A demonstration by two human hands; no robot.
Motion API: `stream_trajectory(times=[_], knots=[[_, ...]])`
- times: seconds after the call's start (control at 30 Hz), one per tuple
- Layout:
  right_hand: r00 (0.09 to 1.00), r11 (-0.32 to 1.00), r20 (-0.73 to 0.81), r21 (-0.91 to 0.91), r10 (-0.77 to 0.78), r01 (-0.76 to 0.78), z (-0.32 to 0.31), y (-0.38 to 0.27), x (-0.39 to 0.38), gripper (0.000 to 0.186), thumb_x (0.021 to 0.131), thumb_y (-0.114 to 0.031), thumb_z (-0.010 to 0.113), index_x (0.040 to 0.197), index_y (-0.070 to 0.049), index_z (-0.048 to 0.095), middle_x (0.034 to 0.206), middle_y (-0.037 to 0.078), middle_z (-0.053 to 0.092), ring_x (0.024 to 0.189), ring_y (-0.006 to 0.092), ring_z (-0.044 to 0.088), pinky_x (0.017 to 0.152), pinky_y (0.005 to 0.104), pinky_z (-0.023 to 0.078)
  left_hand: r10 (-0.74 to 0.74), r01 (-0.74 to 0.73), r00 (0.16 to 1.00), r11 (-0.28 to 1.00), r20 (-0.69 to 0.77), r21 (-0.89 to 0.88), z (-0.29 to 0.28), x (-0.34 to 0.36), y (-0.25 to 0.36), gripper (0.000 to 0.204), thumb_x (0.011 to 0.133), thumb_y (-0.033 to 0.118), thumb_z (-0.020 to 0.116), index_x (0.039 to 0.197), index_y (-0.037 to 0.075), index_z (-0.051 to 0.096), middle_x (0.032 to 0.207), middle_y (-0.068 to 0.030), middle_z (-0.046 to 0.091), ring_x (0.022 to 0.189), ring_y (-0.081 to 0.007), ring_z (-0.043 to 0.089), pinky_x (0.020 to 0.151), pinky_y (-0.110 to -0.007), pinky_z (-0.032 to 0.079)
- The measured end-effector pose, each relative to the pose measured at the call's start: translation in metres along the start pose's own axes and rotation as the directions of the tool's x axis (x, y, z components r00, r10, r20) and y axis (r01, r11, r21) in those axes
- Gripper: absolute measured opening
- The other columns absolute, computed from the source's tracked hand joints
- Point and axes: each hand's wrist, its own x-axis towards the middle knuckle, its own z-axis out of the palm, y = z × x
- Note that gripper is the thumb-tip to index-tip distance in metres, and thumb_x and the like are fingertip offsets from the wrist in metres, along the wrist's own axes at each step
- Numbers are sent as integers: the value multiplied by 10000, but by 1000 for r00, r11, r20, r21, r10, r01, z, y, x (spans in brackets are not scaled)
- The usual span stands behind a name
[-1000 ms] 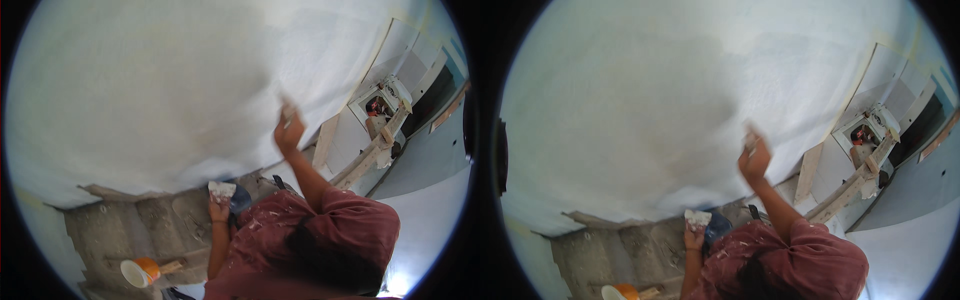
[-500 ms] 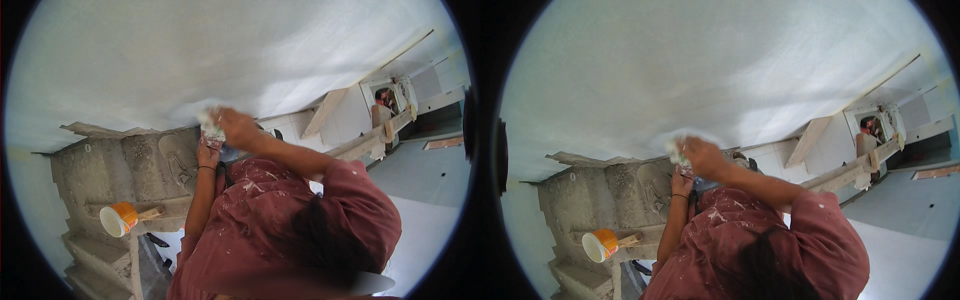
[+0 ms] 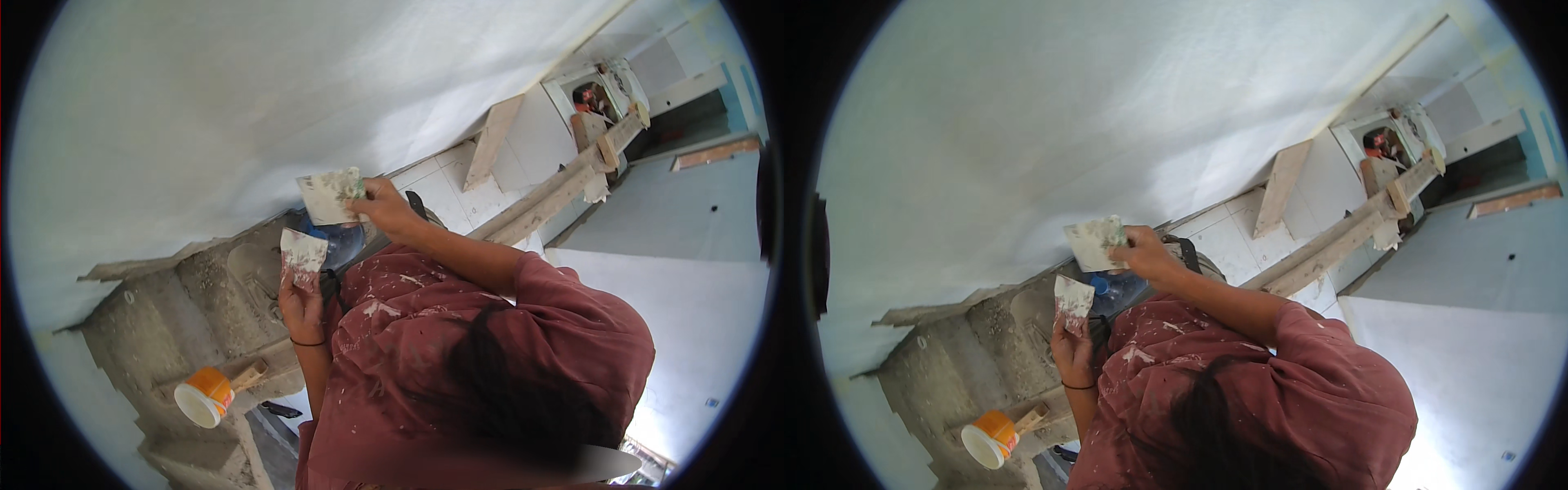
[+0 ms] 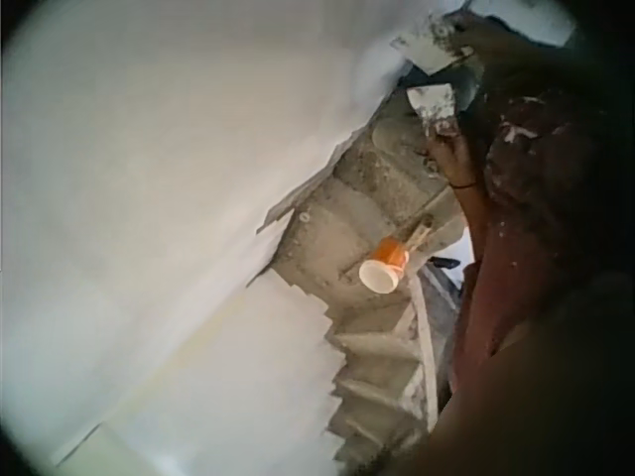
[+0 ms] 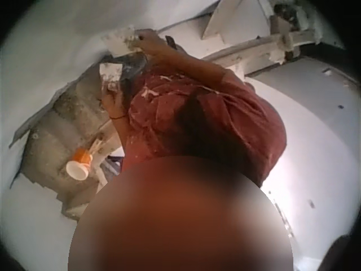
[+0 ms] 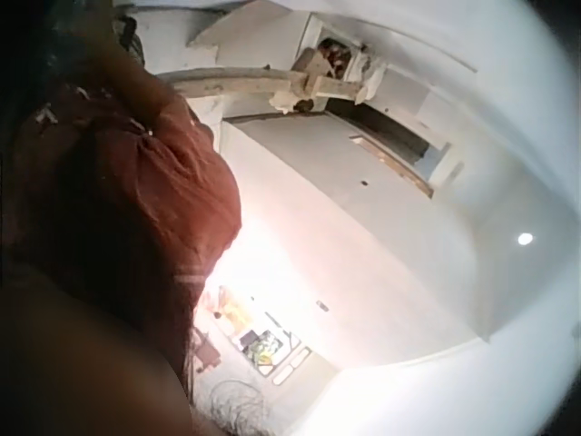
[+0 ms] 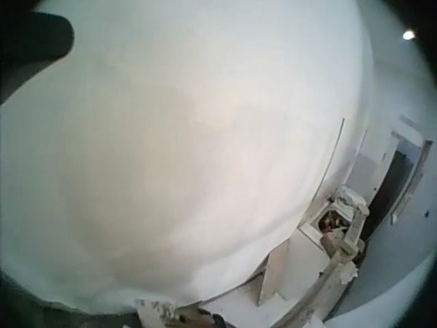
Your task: Applying putty or plaster to a wall using putty knives in a stairwell.
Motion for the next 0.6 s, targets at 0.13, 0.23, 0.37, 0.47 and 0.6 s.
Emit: stream_trajectory(times=[0.13,0.23,0.37,0.47,0.6], knots=[[922,748,208,-539,-327,387,7,-2,-15,292,852,4,568,1127,-35,660,956,91,692,835,189,654,790,365,541,-249,250,968,965,24,-84,-12,8,13,371,954,114,511,1298,-24,494,1253,-145,603,1122,-238,612,871,-356,563],[668,476,548,-470,-503,743,11,2,-22,424,760,34,558,1143,-109,668,1107,100,670,1031,273,631,934,451,505,-292,287,956,949,-28,-129,3,7,19,358,940,85,513,1276,-41,503,1226,-157,611,1033,-217,641,710,-265,568],[430,43,722,-488,-542,872,17,-5,-32,493,705,-10,596,1184,-117,645,1241,83,621,1224,319,528,1059,500,412,-235,295,897,949,375,-110,2,2,30,441,896,25,550,1320,-49,457,1280,-170,579,1138,-241,596,910,-343,539],[432,-2,692,-531,-579,847,18,-3,-32,501,704,-46,620,1199,-117,635,1265,82,610,1251,316,513,1076,505,393,-58,56,964,998,259,15,30,-19,29,392,931,29,513,1319,-10,478,1309,-146,566,1054,-207,607,692,-275,532],[562,96,555,-654,-613,751,18,-1,-30,502,695,-73,632,1195,-118,636,1218,95,634,1208,328,545,1063,499,407,31,-34,988,999,150,15,27,-21,34,440,968,65,508,1394,14,412,1382,-163,495,1213,-244,526,937,-368,479]])
